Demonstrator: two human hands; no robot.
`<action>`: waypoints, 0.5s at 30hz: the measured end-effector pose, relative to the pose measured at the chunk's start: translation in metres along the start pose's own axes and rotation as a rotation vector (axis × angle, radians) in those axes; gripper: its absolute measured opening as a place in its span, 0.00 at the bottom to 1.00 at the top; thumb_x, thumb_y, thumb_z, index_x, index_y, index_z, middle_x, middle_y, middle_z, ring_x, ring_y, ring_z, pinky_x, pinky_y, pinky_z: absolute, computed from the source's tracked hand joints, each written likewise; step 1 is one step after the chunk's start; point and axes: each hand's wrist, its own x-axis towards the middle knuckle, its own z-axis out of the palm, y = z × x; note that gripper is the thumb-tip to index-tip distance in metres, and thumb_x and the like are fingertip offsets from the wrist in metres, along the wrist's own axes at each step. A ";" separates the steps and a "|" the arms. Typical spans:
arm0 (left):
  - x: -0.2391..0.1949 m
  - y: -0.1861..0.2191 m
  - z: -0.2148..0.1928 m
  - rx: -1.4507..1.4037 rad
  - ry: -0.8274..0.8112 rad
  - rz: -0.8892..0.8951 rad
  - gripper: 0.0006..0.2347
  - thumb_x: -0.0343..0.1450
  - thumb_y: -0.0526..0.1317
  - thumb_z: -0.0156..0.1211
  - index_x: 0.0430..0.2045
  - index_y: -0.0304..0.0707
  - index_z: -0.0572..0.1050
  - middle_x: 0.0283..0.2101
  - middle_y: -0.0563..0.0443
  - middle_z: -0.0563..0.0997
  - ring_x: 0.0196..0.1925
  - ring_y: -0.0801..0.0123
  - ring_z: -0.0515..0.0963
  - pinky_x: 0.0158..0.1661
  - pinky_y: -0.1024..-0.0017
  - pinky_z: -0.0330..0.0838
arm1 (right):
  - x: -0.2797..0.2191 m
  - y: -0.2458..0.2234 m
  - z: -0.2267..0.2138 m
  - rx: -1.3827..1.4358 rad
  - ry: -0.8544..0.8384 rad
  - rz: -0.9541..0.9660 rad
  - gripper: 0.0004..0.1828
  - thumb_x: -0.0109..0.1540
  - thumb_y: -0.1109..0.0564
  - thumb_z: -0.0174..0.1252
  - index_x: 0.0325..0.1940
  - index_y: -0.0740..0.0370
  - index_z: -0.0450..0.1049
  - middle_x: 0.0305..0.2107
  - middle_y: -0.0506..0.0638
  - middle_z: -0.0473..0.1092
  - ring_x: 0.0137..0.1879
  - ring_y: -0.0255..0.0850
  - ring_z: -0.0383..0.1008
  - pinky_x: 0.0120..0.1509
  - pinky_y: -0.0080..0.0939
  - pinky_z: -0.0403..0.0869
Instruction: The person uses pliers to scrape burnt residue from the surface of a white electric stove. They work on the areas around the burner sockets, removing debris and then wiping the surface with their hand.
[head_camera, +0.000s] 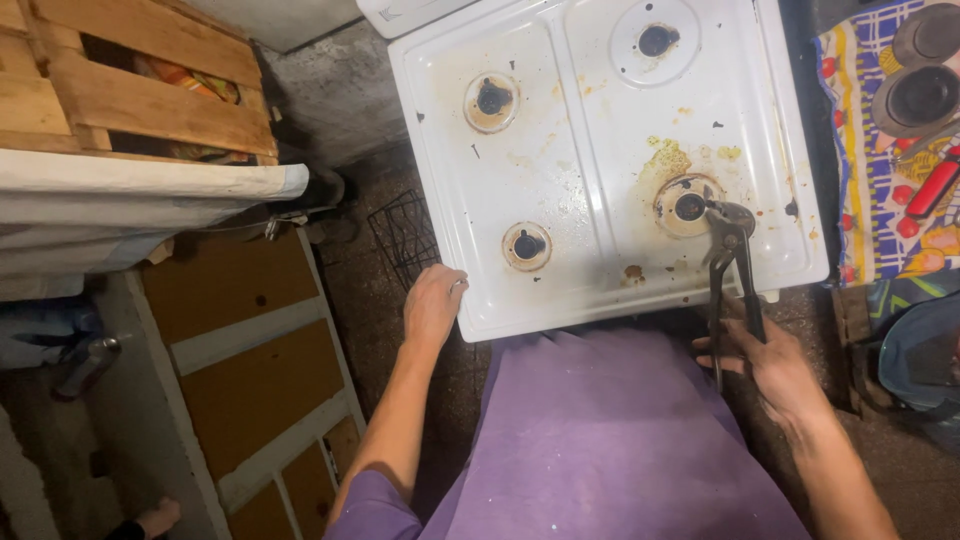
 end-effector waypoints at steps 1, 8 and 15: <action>0.000 0.002 -0.002 0.001 -0.001 0.003 0.07 0.72 0.35 0.61 0.40 0.37 0.82 0.40 0.48 0.80 0.46 0.55 0.76 0.43 0.58 0.73 | 0.002 0.004 -0.001 0.002 0.002 -0.001 0.27 0.71 0.62 0.46 0.75 0.69 0.62 0.45 0.70 0.69 0.45 0.62 0.74 0.50 0.60 0.78; 0.006 -0.010 0.001 0.050 -0.026 0.070 0.03 0.71 0.33 0.64 0.34 0.37 0.83 0.37 0.49 0.75 0.43 0.57 0.73 0.38 0.60 0.76 | 0.003 0.008 -0.001 0.013 -0.014 0.010 0.28 0.70 0.60 0.47 0.76 0.67 0.61 0.45 0.71 0.71 0.46 0.62 0.75 0.49 0.59 0.77; 0.014 -0.009 -0.002 0.006 -0.069 -0.002 0.05 0.71 0.33 0.58 0.26 0.39 0.81 0.35 0.48 0.79 0.41 0.56 0.75 0.39 0.59 0.71 | 0.007 0.013 -0.003 0.036 0.006 -0.019 0.26 0.70 0.61 0.48 0.74 0.68 0.64 0.42 0.69 0.71 0.44 0.62 0.76 0.48 0.60 0.78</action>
